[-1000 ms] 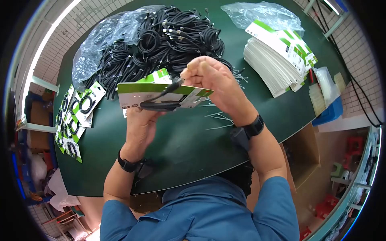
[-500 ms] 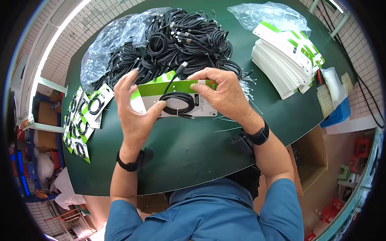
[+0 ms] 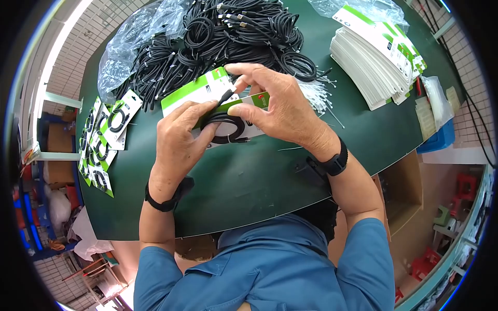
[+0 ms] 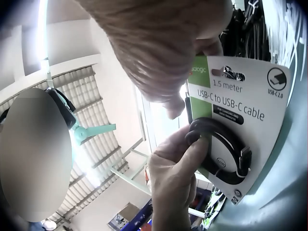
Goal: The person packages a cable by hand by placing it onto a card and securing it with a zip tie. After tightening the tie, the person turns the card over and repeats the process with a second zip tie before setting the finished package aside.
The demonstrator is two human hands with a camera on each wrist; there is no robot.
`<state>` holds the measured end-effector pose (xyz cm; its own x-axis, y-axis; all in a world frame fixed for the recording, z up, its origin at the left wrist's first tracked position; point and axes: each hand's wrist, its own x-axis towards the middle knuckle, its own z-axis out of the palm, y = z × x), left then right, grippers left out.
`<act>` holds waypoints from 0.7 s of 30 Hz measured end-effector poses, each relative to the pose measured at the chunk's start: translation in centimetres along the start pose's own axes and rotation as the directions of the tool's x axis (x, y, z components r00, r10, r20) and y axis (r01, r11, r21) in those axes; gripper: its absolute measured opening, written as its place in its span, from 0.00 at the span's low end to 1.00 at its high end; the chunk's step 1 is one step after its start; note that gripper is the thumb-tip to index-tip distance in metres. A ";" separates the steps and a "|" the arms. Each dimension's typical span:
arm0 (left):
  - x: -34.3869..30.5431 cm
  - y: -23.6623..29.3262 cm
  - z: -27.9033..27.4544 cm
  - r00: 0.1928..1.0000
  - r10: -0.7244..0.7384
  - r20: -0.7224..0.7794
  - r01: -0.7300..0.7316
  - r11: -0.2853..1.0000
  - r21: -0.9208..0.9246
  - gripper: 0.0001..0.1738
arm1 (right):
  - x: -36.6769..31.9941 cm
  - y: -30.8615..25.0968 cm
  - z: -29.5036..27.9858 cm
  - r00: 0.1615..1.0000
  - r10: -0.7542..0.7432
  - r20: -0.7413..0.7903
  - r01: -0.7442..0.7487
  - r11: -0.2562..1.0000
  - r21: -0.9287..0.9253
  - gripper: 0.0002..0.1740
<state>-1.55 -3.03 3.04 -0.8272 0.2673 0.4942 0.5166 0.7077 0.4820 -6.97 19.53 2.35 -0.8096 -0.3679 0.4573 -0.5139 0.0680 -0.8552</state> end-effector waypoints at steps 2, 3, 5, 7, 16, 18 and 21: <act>-0.2 -0.3 0.4 1.000 0.027 -0.004 -0.027 1.000 -0.009 0.19 | -0.2 1.3 0.2 0.990 -0.136 0.035 0.139 0.985 -0.102 0.11; -0.3 -0.4 0.6 0.999 0.039 -0.006 -0.039 0.999 -0.016 0.19 | -0.2 1.7 0.2 0.978 -0.201 0.058 0.208 0.966 -0.152 0.11; -0.5 -0.5 1.0 0.999 0.037 -0.015 -0.037 0.999 -0.029 0.19 | -0.1 2.2 0.2 0.970 -0.229 0.080 0.240 0.955 -0.176 0.12; -1.1 -0.7 1.4 0.999 0.030 -0.036 -0.032 0.998 -0.048 0.20 | -0.3 2.7 0.5 0.949 -0.289 0.128 0.311 0.926 -0.215 0.12; -2.9 -1.9 1.3 0.994 0.104 -0.039 -0.103 0.994 0.043 0.17 | -0.7 3.1 1.2 0.936 -0.275 0.221 0.328 0.909 -0.258 0.12; -3.2 -1.8 0.9 0.985 0.154 -0.075 -0.148 0.986 0.078 0.17 | -0.8 2.9 1.2 0.926 -0.307 0.218 0.356 0.903 -0.241 0.12; -3.4 -1.7 0.5 0.979 0.179 -0.093 -0.169 0.980 0.107 0.17 | -0.9 2.7 1.3 0.917 -0.336 0.216 0.384 0.889 -0.249 0.13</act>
<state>0.29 -4.85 0.17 -0.6970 0.3278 0.6377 0.6226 0.7179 0.3114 -7.26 18.87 -0.67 -0.5087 -0.5604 0.6536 -0.8386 0.1505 -0.5236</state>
